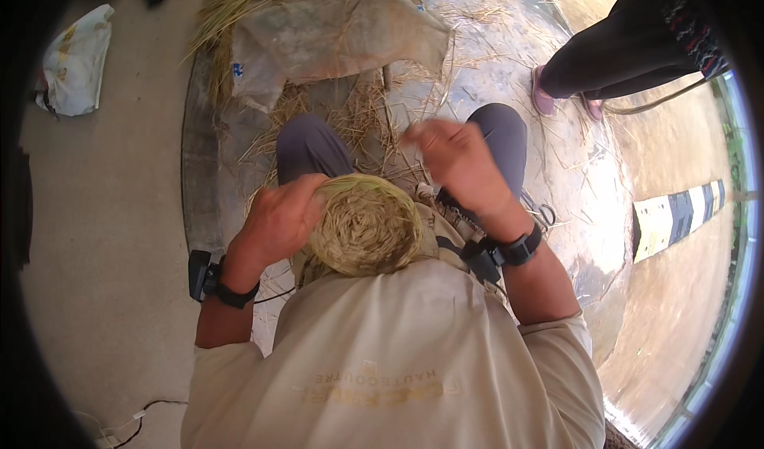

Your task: Weaving and stitching a circular straw mat using a needle and string.

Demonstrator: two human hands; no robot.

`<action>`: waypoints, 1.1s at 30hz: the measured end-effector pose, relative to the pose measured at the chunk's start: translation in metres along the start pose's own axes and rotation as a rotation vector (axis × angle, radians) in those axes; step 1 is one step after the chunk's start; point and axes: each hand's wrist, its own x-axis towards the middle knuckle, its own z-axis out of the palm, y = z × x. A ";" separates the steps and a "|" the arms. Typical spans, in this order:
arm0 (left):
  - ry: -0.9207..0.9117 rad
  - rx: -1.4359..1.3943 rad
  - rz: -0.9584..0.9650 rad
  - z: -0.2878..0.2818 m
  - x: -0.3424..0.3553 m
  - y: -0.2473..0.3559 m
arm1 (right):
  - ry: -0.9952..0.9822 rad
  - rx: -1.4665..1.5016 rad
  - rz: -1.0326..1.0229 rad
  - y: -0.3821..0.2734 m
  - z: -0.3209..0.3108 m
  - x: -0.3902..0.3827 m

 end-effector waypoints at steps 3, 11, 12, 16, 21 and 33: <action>-0.004 0.025 0.033 -0.002 0.004 0.003 | -0.230 0.899 -0.229 -0.016 0.000 0.035; -0.017 -0.105 -0.069 -0.011 -0.003 -0.003 | -0.806 -0.481 -1.036 -0.024 0.109 -0.011; 0.009 -0.119 -0.091 -0.006 -0.005 -0.008 | -0.858 -0.413 -0.901 -0.016 0.108 -0.013; 0.032 -0.276 -0.164 -0.006 -0.006 -0.009 | -0.895 -0.328 -0.834 -0.002 0.107 -0.014; -0.035 -0.167 -0.294 -0.004 0.002 -0.008 | -0.762 -0.509 -0.917 -0.014 0.081 -0.016; 0.304 -0.143 -0.410 0.002 -0.005 -0.030 | 0.419 -0.032 -0.220 -0.002 -0.036 -0.054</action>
